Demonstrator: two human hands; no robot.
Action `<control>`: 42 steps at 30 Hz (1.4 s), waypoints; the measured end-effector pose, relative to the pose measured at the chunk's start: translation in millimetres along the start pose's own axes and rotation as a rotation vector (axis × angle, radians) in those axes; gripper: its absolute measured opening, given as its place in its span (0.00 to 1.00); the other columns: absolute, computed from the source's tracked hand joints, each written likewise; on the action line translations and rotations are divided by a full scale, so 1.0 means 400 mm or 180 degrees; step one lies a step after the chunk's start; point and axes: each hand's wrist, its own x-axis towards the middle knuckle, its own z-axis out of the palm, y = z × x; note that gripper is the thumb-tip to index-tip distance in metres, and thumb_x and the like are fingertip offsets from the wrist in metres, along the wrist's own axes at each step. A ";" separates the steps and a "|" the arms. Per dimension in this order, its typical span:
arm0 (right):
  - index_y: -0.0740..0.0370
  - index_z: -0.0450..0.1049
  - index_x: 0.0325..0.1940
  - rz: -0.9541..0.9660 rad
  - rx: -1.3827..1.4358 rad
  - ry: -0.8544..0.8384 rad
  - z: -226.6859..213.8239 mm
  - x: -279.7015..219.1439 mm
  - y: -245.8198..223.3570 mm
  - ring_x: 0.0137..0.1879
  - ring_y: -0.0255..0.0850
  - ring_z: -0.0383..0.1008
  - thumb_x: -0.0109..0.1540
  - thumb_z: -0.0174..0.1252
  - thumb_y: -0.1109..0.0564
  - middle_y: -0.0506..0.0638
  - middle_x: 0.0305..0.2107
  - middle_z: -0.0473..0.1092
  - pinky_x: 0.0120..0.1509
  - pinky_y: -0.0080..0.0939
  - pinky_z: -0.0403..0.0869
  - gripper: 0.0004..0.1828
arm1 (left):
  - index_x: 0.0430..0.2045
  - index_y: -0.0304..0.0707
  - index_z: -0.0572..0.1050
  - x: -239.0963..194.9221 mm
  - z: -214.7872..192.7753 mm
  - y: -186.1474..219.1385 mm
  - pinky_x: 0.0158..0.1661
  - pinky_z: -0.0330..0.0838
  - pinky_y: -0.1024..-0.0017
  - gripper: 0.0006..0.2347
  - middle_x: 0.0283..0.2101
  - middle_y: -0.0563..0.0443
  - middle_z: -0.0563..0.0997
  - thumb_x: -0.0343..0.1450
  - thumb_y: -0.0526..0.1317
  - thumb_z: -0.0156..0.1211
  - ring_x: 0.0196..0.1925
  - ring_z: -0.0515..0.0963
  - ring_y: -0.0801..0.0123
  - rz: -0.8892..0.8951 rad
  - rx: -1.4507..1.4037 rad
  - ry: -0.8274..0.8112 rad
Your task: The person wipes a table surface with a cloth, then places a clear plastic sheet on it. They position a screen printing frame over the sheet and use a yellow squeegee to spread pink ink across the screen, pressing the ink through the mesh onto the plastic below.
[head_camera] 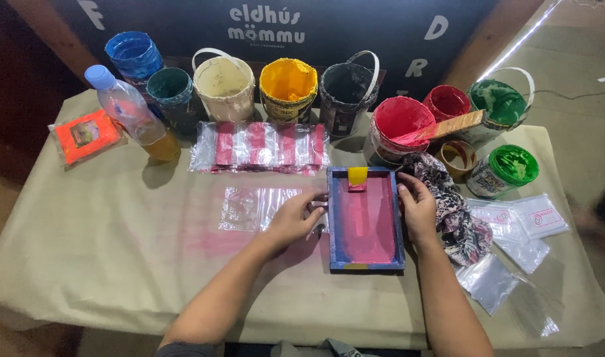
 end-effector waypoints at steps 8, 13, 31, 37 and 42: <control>0.58 0.75 0.63 -0.0024 -0.0033 -0.0143 0.026 -0.020 -0.002 0.47 0.34 0.73 0.68 0.55 0.62 0.51 0.48 0.75 0.50 0.34 0.74 0.18 | 0.52 0.35 0.77 0.012 -0.003 -0.031 0.41 0.75 0.61 0.15 0.42 0.41 0.85 0.71 0.39 0.61 0.36 0.83 0.54 -0.0076 0.0059 0.0129; 0.56 0.74 0.64 -0.0029 0.0071 -0.0305 0.025 0.005 0.065 0.39 0.32 0.73 0.67 0.55 0.62 0.49 0.45 0.74 0.34 0.31 0.75 0.20 | 0.50 0.39 0.79 0.024 -0.005 -0.066 0.40 0.75 0.60 0.14 0.41 0.43 0.86 0.70 0.38 0.61 0.35 0.83 0.53 -0.0054 0.0155 0.0225; 0.62 0.72 0.66 -0.0038 0.0196 -0.0559 0.046 -0.040 -0.015 0.37 0.33 0.72 0.60 0.60 0.69 0.53 0.42 0.71 0.39 0.30 0.74 0.29 | 0.39 0.43 0.82 0.013 -0.032 -0.040 0.43 0.75 0.58 0.08 0.33 0.44 0.85 0.70 0.41 0.60 0.38 0.83 0.48 -0.0101 0.0562 0.0410; 0.62 0.73 0.65 -0.0028 0.0179 -0.0586 0.045 -0.038 -0.017 0.37 0.32 0.72 0.61 0.59 0.69 0.52 0.40 0.71 0.39 0.29 0.73 0.27 | 0.35 0.41 0.82 0.012 -0.036 -0.031 0.44 0.75 0.56 0.07 0.31 0.41 0.85 0.71 0.42 0.60 0.39 0.82 0.45 -0.0175 0.0670 0.0436; 0.62 0.73 0.65 -0.0032 0.0254 -0.0630 0.041 -0.031 -0.007 0.38 0.33 0.73 0.61 0.59 0.68 0.53 0.41 0.71 0.36 0.31 0.74 0.27 | 0.37 0.42 0.82 0.018 -0.039 -0.032 0.44 0.75 0.56 0.08 0.32 0.41 0.85 0.71 0.42 0.59 0.40 0.82 0.45 -0.0239 0.0688 0.0385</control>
